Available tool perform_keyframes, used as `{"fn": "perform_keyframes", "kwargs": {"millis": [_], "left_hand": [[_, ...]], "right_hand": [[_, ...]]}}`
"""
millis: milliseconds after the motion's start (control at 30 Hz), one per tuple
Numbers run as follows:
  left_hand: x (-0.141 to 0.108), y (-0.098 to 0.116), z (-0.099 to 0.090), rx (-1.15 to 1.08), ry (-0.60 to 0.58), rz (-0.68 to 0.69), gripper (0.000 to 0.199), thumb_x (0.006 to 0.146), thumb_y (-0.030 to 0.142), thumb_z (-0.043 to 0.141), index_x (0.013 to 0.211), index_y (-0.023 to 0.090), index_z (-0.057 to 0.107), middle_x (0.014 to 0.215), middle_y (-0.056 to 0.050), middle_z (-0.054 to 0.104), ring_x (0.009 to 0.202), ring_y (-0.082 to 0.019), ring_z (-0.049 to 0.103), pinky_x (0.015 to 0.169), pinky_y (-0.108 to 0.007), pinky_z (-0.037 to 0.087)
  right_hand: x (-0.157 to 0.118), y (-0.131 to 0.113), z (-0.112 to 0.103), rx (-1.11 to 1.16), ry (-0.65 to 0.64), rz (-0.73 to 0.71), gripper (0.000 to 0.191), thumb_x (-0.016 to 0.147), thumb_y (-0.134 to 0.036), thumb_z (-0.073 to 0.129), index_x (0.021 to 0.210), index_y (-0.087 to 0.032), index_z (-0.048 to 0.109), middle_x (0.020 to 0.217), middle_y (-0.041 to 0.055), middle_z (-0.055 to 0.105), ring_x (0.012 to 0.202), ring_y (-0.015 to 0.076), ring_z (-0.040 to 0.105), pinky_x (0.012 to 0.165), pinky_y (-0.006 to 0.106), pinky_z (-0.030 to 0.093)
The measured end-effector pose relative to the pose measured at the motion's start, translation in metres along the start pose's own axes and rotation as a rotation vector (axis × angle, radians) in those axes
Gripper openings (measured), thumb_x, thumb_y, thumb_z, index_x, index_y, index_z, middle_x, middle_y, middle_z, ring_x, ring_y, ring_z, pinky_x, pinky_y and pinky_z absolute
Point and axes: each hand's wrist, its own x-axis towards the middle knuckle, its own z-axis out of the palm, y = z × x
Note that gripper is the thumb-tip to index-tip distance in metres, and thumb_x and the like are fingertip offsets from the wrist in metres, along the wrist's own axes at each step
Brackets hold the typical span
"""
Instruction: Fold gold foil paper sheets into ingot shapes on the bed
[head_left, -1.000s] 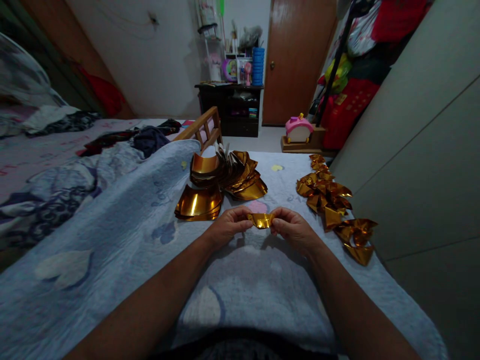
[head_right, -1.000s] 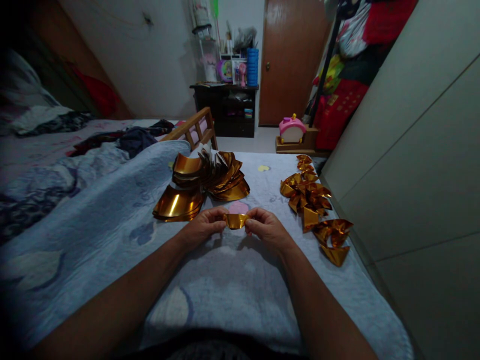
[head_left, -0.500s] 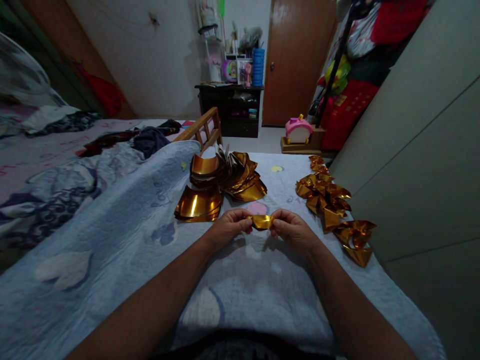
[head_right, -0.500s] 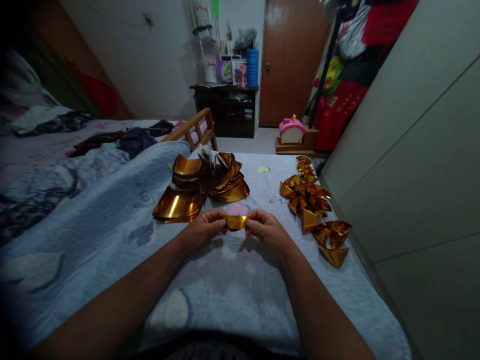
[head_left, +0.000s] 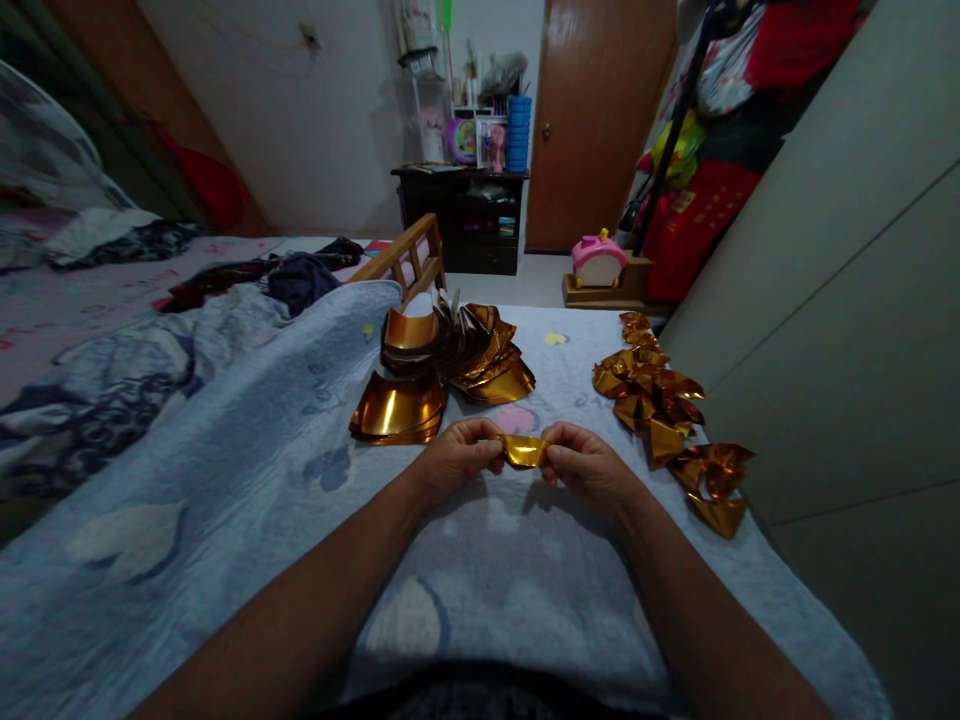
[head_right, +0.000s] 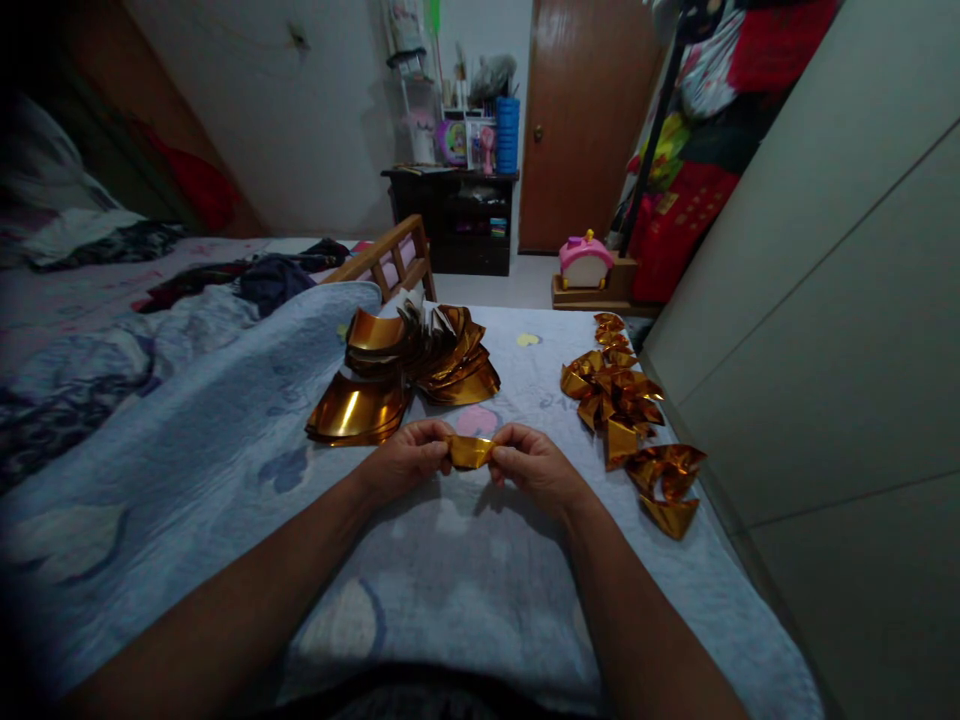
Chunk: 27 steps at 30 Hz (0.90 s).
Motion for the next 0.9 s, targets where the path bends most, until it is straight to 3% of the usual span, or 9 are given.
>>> {"fn": "perform_keyframes", "kwargs": {"millis": [200, 633, 900], "left_hand": [[-0.0013, -0.0011, -0.0007, -0.129, -0.040, -0.049, 0.034, 0.065, 0.031, 0.092, 0.077, 0.013, 0.066, 0.078, -0.001, 0.069, 0.059, -0.010, 0.063, 0.059, -0.021, 0.048], [-0.0009, 0.0018, 0.0014, 0.079, 0.049, -0.020, 0.036, 0.065, 0.039, 0.090, 0.076, 0.013, 0.066, 0.064, -0.001, 0.066, 0.058, -0.011, 0.057, 0.059, -0.022, 0.039], [0.0009, -0.0002, 0.0009, 0.038, 0.071, 0.006, 0.035, 0.066, 0.038, 0.089, 0.078, 0.014, 0.065, 0.070, -0.001, 0.066, 0.059, -0.010, 0.057, 0.059, -0.021, 0.041]], "right_hand": [[0.0013, 0.0024, 0.0001, 0.024, -0.020, 0.008, 0.031, 0.070, -0.040, 0.087, 0.080, -0.020, 0.066, 0.067, -0.0026, 0.063, 0.055, 0.0100, 0.054, 0.052, 0.022, 0.037], [0.0026, 0.0013, 0.0014, -0.131, 0.053, -0.034, 0.027, 0.073, -0.040, 0.084, 0.078, -0.020, 0.066, 0.065, -0.0023, 0.063, 0.056, 0.0108, 0.052, 0.054, 0.024, 0.038], [0.0024, 0.0013, -0.0003, -0.192, 0.113, -0.027, 0.027, 0.074, -0.041, 0.082, 0.083, -0.020, 0.068, 0.069, -0.0020, 0.062, 0.060, 0.0113, 0.051, 0.057, 0.025, 0.039]]}}
